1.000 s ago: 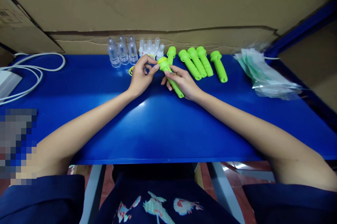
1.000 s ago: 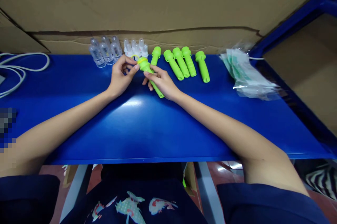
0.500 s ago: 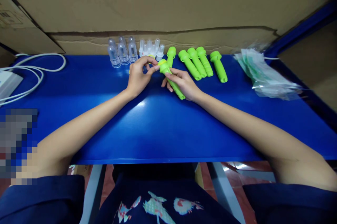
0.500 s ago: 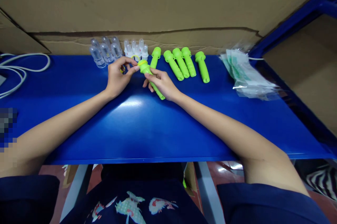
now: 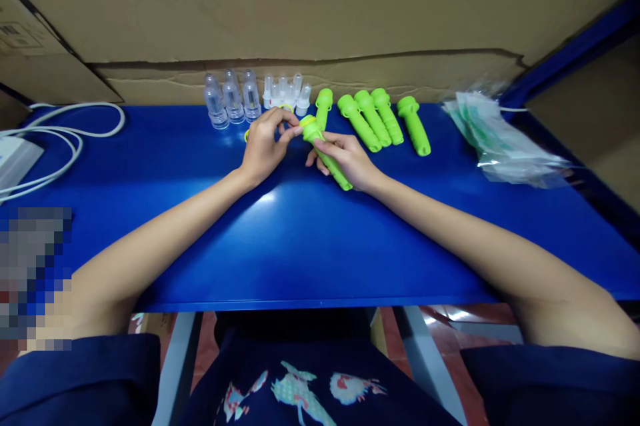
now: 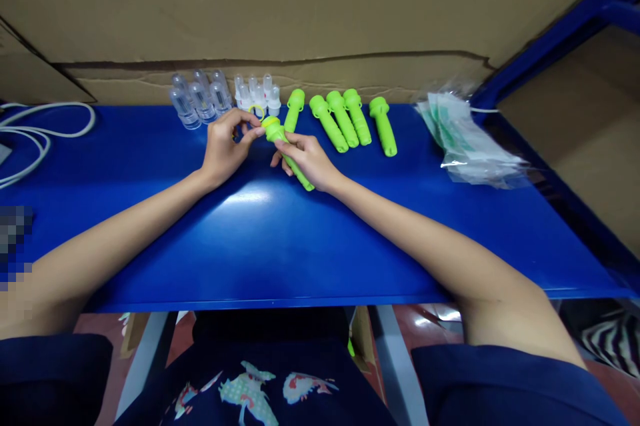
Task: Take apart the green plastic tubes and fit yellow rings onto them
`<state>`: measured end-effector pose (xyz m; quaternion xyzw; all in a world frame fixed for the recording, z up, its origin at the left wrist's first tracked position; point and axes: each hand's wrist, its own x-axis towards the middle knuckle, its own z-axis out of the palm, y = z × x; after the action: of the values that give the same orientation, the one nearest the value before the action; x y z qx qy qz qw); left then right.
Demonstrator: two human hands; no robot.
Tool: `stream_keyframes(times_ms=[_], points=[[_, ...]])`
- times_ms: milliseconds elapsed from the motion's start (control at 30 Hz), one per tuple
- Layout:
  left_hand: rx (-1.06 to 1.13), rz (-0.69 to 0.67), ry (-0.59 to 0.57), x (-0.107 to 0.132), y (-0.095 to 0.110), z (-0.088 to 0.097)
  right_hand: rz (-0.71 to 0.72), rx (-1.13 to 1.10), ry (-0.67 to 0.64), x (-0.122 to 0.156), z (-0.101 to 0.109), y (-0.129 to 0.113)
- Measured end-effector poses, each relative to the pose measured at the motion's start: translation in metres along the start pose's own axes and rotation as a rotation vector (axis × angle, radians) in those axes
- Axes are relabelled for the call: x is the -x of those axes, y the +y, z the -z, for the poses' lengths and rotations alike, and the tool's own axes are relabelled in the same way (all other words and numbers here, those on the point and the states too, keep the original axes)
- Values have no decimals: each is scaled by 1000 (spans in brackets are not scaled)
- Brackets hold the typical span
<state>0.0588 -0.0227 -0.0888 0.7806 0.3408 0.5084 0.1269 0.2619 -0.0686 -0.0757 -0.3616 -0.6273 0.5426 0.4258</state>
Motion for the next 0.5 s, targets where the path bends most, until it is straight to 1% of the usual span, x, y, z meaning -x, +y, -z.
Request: stream_keyframes(times_ms=[133,233,333,433,500], points=[[-49,-44,-31,-2,-3,2,-5,-11,3,0,0,0],[-150,-84,-66,-3,-7,3,-10,-15,8,0,0,0],[-229,-83,-89,-2,-10,2,-11,-11,13,-1,0,0],[-222,-55,-73,0,-11,0,-7,-26,17,-1,-1,-1],[-183,-65,-54,1,-11,-1,0,-48,18,-1,-2,-2]])
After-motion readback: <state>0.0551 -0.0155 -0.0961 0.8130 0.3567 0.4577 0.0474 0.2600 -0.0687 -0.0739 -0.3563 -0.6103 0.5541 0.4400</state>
